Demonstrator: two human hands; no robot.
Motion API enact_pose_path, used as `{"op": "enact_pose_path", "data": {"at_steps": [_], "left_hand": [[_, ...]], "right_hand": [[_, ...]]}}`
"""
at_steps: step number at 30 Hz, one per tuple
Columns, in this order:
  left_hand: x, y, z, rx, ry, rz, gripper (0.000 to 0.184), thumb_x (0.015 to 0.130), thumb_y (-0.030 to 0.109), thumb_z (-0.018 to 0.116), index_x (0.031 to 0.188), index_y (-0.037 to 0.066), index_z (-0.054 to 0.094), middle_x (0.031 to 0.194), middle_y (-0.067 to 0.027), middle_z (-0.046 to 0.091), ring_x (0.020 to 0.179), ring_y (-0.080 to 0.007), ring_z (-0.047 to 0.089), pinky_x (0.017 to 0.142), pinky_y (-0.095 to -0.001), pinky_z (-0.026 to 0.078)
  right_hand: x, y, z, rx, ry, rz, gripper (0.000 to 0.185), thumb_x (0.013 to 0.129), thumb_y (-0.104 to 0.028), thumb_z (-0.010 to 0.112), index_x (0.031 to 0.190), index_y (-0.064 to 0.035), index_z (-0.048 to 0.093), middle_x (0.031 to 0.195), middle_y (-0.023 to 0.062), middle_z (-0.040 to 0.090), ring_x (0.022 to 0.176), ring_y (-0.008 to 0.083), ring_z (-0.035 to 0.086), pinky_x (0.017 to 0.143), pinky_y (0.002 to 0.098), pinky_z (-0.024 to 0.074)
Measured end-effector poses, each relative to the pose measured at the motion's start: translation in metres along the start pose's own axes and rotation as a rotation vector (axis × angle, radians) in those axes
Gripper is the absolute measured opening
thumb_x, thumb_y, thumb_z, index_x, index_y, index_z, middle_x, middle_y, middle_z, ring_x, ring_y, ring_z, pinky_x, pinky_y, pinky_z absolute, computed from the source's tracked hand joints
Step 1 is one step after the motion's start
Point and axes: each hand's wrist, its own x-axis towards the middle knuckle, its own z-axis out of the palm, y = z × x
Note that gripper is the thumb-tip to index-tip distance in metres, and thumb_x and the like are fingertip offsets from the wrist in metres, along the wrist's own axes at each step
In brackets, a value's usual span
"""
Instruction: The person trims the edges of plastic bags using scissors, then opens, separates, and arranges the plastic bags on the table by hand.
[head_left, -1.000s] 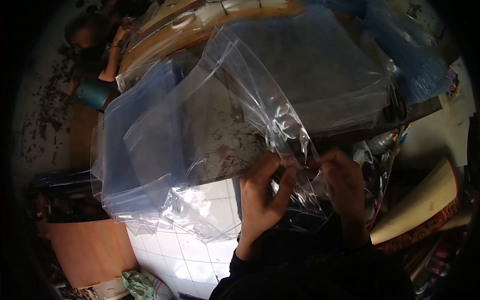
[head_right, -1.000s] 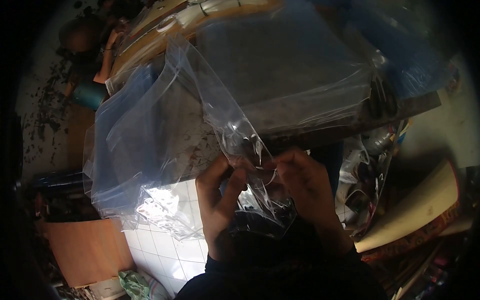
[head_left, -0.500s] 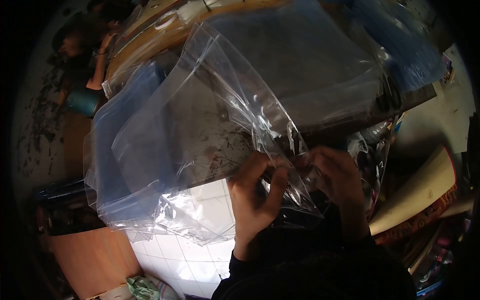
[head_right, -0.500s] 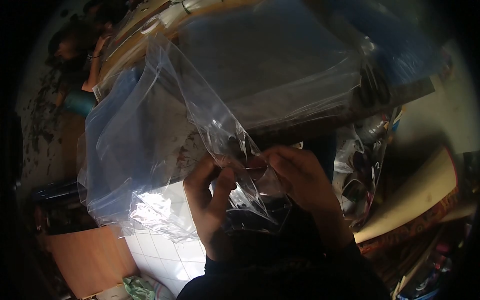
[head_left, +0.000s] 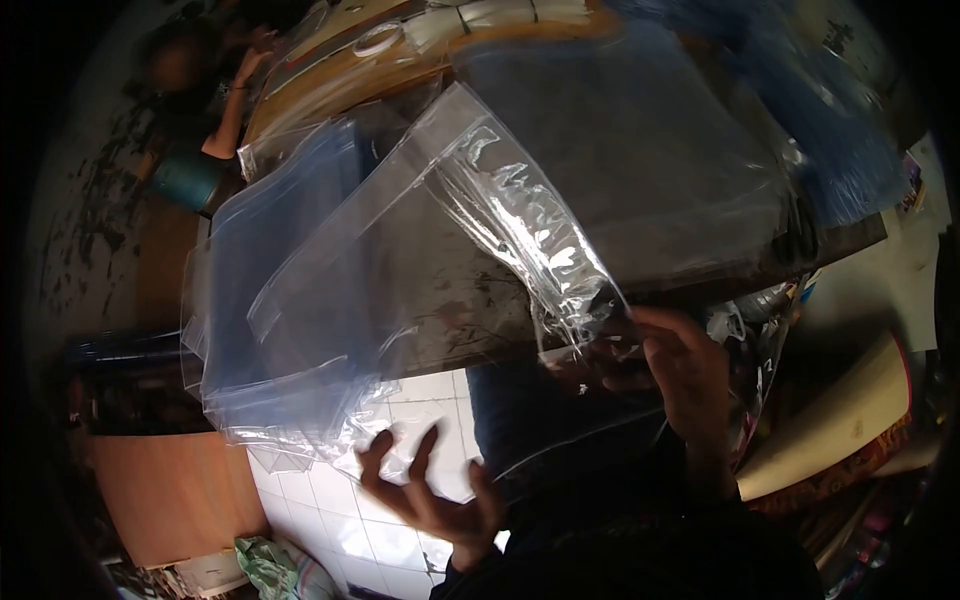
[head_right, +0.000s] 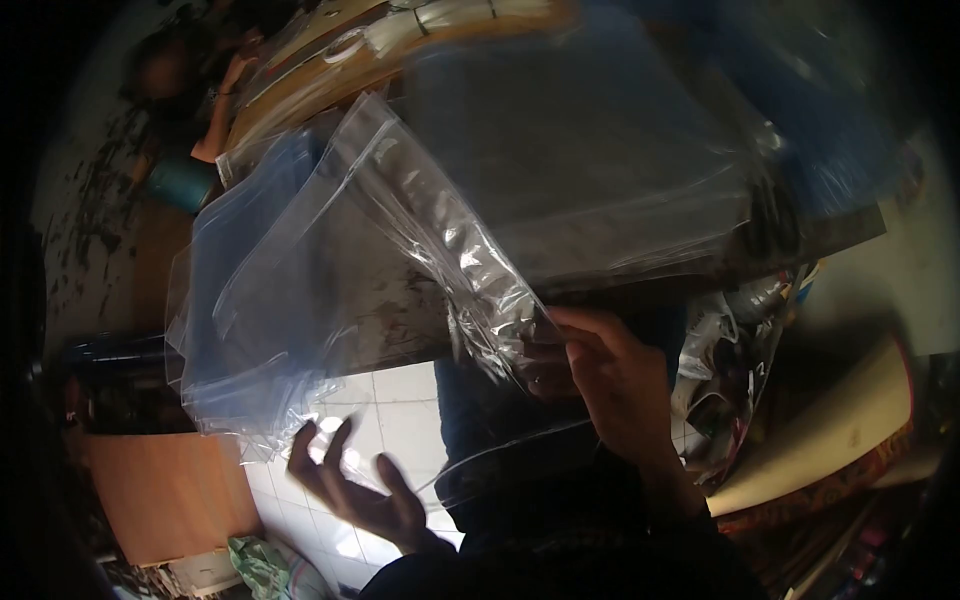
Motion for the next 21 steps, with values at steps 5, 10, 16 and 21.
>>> {"op": "enact_pose_path", "data": {"at_steps": [5, 10, 16, 21], "left_hand": [[-0.069, -0.049, -0.009, -0.032, 0.264, -0.370, 0.064, 0.082, 0.041, 0.053, 0.125, 0.001, 0.028, 0.116, -0.0186, 0.037, 0.117, -0.0310, 0.032, 0.097, -0.0480, 0.025], [-0.068, -0.019, -0.018, -0.336, 0.114, -0.450, 0.074, 0.081, 0.033, 0.058, 0.134, -0.001, 0.019, 0.100, -0.0148, 0.048, 0.079, -0.0202, 0.054, 0.068, -0.0299, 0.045], [-0.014, 0.024, -0.012, -0.081, 0.281, 0.249, 0.059, 0.073, 0.001, 0.055, 0.125, -0.006, 0.030, 0.078, -0.0137, 0.058, 0.052, -0.0186, 0.054, 0.049, -0.0264, 0.045], [0.035, 0.071, 0.002, -0.270, 0.047, 0.610, 0.032, 0.070, -0.005, 0.063, 0.099, 0.006, 0.055, 0.086, -0.0154, 0.059, 0.066, -0.0219, 0.059, 0.049, -0.0248, 0.045]], "right_hand": [[0.002, 0.004, 0.001, 0.005, 0.040, -0.052, 0.027, 0.091, -0.003, 0.038, 0.116, 0.0060, 0.042, 0.105, 0.0216, 0.056, 0.096, 0.0284, 0.059, 0.073, 0.0336, 0.0556], [-0.001, 0.015, 0.002, 0.018, 0.111, -0.123, 0.027, 0.090, -0.006, 0.041, 0.114, 0.0057, 0.043, 0.100, 0.0207, 0.057, 0.092, 0.0281, 0.060, 0.066, 0.0332, 0.0569], [-0.009, -0.001, -0.010, -0.134, 0.403, -0.329, 0.031, 0.090, -0.012, 0.046, 0.116, 0.0038, 0.044, 0.095, 0.0172, 0.060, 0.081, 0.0196, 0.062, 0.055, 0.0253, 0.0542], [-0.005, -0.014, -0.034, -0.262, 0.468, -0.363, 0.025, 0.088, -0.005, 0.045, 0.112, 0.0020, 0.051, 0.097, 0.0085, 0.060, 0.080, 0.0106, 0.059, 0.068, 0.0183, 0.0460]]}}
